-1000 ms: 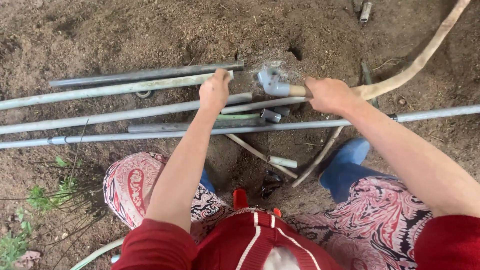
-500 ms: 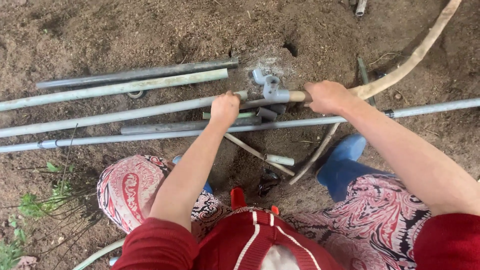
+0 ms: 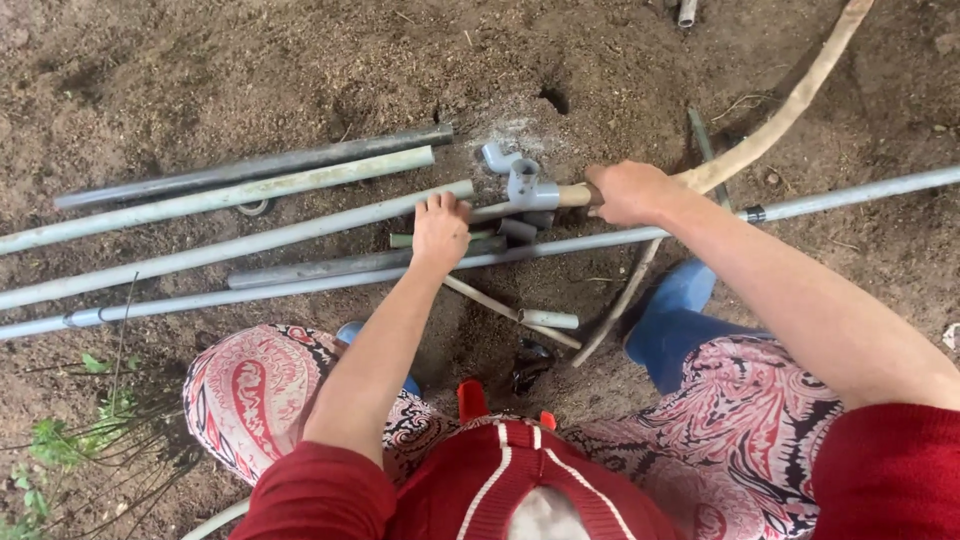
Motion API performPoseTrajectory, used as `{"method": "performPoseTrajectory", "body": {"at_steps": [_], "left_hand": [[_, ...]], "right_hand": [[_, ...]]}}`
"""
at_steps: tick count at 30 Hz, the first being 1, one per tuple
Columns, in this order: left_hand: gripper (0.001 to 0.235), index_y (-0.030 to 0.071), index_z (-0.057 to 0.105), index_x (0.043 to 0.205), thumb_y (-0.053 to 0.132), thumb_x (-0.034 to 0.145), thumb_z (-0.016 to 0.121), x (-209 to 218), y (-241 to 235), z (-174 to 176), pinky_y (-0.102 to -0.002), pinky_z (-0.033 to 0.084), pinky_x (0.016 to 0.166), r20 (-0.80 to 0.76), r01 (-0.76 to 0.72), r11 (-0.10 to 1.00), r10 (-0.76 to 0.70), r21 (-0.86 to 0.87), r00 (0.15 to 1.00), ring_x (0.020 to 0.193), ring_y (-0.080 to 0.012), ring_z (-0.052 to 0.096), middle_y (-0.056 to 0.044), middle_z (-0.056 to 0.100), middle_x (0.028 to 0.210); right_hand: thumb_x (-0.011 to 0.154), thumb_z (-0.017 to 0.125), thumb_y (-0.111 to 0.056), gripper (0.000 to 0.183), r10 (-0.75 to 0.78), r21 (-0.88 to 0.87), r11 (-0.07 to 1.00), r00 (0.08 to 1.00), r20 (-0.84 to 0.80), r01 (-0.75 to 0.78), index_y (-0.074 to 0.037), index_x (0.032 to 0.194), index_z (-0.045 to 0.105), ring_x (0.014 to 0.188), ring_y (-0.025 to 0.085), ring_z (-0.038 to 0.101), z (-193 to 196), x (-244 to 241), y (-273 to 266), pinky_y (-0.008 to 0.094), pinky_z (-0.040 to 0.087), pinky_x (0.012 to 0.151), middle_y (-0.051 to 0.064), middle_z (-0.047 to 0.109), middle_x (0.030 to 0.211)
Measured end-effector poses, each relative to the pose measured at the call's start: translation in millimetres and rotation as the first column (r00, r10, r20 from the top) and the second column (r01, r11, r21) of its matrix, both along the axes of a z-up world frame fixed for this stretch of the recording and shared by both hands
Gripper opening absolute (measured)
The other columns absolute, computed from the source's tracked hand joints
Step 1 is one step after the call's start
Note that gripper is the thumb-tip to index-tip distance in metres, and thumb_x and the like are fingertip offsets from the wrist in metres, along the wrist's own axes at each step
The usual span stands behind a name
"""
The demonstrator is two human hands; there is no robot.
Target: The person assembles a plumbing system by connecting metal pipes and elbow joints. They use a wooden stick to hammer the joints onto the pipes to secure the connections. The person works on the ground, arranging the pipes and joints to form a continuous structure.
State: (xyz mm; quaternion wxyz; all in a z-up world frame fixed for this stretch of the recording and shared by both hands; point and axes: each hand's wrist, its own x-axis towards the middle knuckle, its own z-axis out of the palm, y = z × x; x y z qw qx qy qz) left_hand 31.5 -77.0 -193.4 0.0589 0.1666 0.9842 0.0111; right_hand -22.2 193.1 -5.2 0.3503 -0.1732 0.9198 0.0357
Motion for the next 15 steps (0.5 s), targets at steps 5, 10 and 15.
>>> {"method": "performPoseTrajectory", "body": {"at_steps": [5,10,15], "left_hand": [[0.045,0.014,0.039,0.102,0.041,0.076,0.064,-6.4,9.9,36.1,-0.044,0.042,0.082,0.075,-0.065,0.992,0.057,0.112,0.996,0.094,-0.0301,0.054,-0.008,0.048,0.1],[0.047,0.022,0.038,0.113,0.043,0.076,0.058,-13.6,-1.4,98.4,-0.048,0.051,0.076,0.214,-0.205,0.948,0.153,0.243,0.965,0.082,-0.0343,0.064,-0.007,0.052,0.099],[0.046,0.014,0.047,0.127,0.041,0.09,0.054,-27.7,-11.5,139.6,-0.028,0.055,0.066,0.662,-0.687,-0.047,0.32,0.725,0.677,0.062,-0.0113,0.061,-0.002,0.06,0.08]], "right_hand": [[0.079,0.064,-0.023,0.045,0.005,-0.012,1.0,1.0,-0.015,-0.005,-0.007,0.121,0.058,0.099,0.036,0.065,-5.8,-4.3,3.7,0.045,0.053,0.084,0.018,0.068,0.103],[0.079,0.066,-0.022,0.048,0.013,-0.033,0.999,0.999,-0.051,-0.015,-0.005,0.123,0.057,0.1,0.037,0.065,-5.8,-5.3,6.8,0.046,0.052,0.085,0.019,0.068,0.105],[0.081,0.063,-0.024,0.047,-0.051,-0.04,0.998,0.998,-0.026,0.049,-0.005,0.124,0.056,0.103,0.038,0.063,16.9,-2.5,-1.6,0.047,0.05,0.088,0.021,0.067,0.107]]}}
